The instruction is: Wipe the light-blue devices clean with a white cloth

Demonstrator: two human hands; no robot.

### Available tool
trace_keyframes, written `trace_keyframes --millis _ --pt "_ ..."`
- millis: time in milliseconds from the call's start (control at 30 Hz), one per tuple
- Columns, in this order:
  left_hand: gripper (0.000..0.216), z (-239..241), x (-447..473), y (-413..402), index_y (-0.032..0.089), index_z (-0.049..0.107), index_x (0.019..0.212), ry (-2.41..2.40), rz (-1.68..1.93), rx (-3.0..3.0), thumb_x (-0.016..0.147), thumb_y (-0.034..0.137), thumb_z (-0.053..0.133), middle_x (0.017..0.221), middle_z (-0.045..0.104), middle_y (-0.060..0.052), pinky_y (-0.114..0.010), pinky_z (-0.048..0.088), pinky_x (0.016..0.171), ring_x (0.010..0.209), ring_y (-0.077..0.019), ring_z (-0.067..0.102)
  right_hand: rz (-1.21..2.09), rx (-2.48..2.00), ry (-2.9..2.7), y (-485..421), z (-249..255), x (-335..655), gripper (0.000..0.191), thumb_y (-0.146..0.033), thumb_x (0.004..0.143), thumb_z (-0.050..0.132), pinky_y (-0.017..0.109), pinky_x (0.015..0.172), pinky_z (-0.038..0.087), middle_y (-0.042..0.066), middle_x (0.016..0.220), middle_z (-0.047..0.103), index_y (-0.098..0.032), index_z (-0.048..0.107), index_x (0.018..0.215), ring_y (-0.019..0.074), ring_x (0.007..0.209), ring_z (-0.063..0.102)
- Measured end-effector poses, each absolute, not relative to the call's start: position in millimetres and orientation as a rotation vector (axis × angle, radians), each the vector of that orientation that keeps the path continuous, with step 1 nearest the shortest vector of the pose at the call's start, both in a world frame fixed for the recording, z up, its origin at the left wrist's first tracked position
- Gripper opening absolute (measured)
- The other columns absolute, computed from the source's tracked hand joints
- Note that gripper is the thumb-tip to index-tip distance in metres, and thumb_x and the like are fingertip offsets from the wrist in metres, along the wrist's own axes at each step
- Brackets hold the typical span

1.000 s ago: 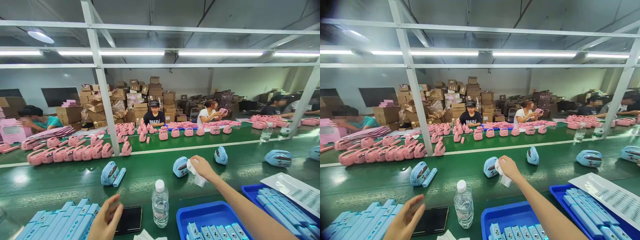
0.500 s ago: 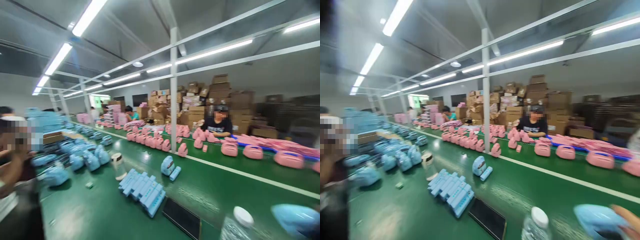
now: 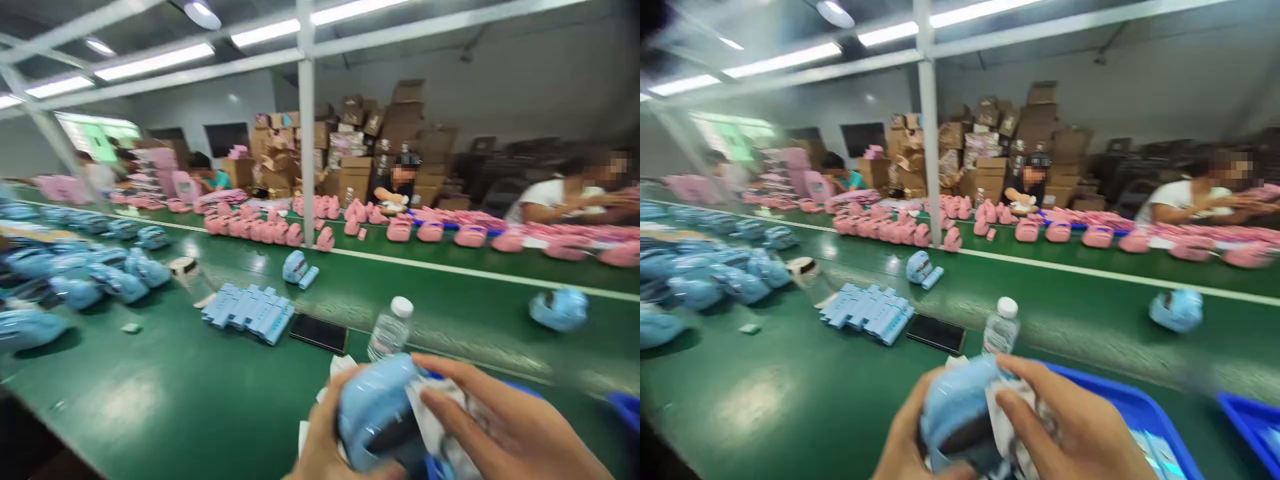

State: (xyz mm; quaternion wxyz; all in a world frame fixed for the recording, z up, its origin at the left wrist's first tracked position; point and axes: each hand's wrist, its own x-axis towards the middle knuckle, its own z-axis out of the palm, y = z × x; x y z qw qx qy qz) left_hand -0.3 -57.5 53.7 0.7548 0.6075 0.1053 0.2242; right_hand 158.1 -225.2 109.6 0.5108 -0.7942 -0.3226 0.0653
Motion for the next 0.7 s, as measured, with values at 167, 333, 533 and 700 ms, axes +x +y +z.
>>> trace_keyframes --millis 167,333,533,700 --pt "0.077 58.8 -1.7 -37.7 0.023 0.061 0.133 0.148 0.720 1.204 0.068 0.052 0.090 0.119 0.078 -0.010 -0.039 0.062 0.093 0.106 -0.0325 0.075 0.558 -1.775 -0.603 -214.7 97.1 135.3 0.060 -0.067 0.087 0.072 0.032 0.075 0.064 0.003 0.109 0.079 -0.034 0.065 0.137 0.0250 0.090 0.075" --pt "0.073 57.3 0.8 -33.5 0.024 0.057 0.138 -0.029 0.695 1.279 0.075 0.045 0.087 0.122 0.076 -0.010 -0.037 0.063 0.092 0.103 -0.0302 0.076 0.657 -1.632 -0.774 -197.4 88.3 117.9 0.066 -0.050 0.089 0.077 0.035 0.105 0.055 0.003 0.141 0.068 -0.034 0.055 0.149 0.0276 0.126 0.066" --pt "0.066 56.2 3.2 -42.0 0.024 0.061 0.131 0.077 0.730 1.287 0.072 0.035 0.088 0.115 0.078 -0.005 -0.029 0.062 0.086 0.098 -0.0242 0.075 0.654 -1.601 -0.755 -196.4 92.4 116.8 0.062 -0.052 0.087 0.079 0.033 0.093 0.059 0.003 0.127 0.075 -0.029 0.061 0.142 0.0239 0.099 0.073" --pt "0.068 55.1 8.3 -54.7 0.024 0.062 0.129 0.269 0.677 1.114 0.072 0.047 0.089 0.119 0.078 -0.006 -0.033 0.060 0.093 0.108 -0.0273 0.074 0.222 -1.781 -0.314 -193.1 84.0 134.9 0.061 -0.074 0.088 0.066 0.028 0.057 0.060 0.005 0.089 0.078 -0.022 0.064 0.120 0.0239 0.073 0.072"
